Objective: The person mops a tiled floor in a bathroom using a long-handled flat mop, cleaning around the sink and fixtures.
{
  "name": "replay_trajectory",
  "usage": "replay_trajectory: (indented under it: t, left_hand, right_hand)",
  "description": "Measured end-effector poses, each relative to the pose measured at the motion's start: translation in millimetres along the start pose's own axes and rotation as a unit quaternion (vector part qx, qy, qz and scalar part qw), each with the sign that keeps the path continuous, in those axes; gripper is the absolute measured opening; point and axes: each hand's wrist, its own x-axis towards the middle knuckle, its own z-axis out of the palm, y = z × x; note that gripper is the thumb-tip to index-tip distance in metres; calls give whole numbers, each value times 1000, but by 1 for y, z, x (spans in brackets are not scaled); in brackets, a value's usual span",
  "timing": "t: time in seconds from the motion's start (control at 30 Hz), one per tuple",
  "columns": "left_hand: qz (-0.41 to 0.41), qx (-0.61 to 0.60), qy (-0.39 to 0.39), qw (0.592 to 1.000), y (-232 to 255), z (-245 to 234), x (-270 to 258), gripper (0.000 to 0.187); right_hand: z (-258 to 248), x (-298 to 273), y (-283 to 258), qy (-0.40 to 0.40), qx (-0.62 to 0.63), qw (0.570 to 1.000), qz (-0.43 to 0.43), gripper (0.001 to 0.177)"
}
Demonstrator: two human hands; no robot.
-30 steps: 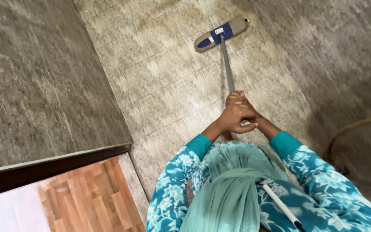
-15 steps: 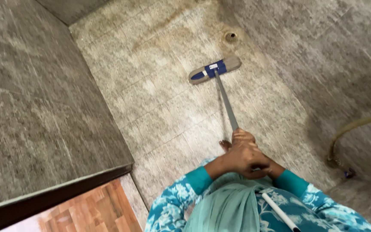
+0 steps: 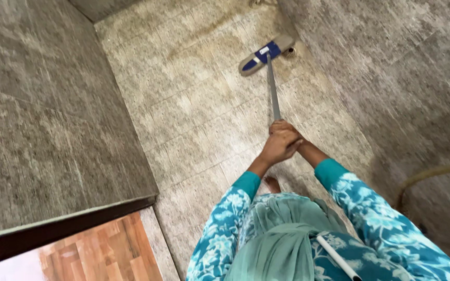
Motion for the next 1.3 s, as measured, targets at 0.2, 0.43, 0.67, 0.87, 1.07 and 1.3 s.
replay_trajectory:
  t: [0.2, 0.43, 0.67, 0.87, 1.07, 1.3]
  left_hand:
    - [-48, 47, -24, 997, 20, -14, -22, 16]
    - [21, -64, 49, 997, 115, -74, -20, 20]
    - [114, -90, -10, 989, 165, -96, -33, 25]
    - [116, -209, -76, 968, 136, -59, -50, 29]
    - [114, -146, -62, 981, 59, -19, -26, 23]
    - [75, -136, -142, 978, 0, 12, 4, 27]
  right_hand:
    - [21, -5, -46, 34, 13, 999, -25, 14]
    - [59, -33, -148, 196, 434, 879, 20, 29]
    - [48, -43, -234, 150, 136, 979, -25, 25]
    - [48, -43, -222, 164, 69, 983, -37, 21]
    - [31, -44, -124, 173, 84, 981, 18, 18]
    - [1, -42, -33, 145, -39, 988, 39, 15]
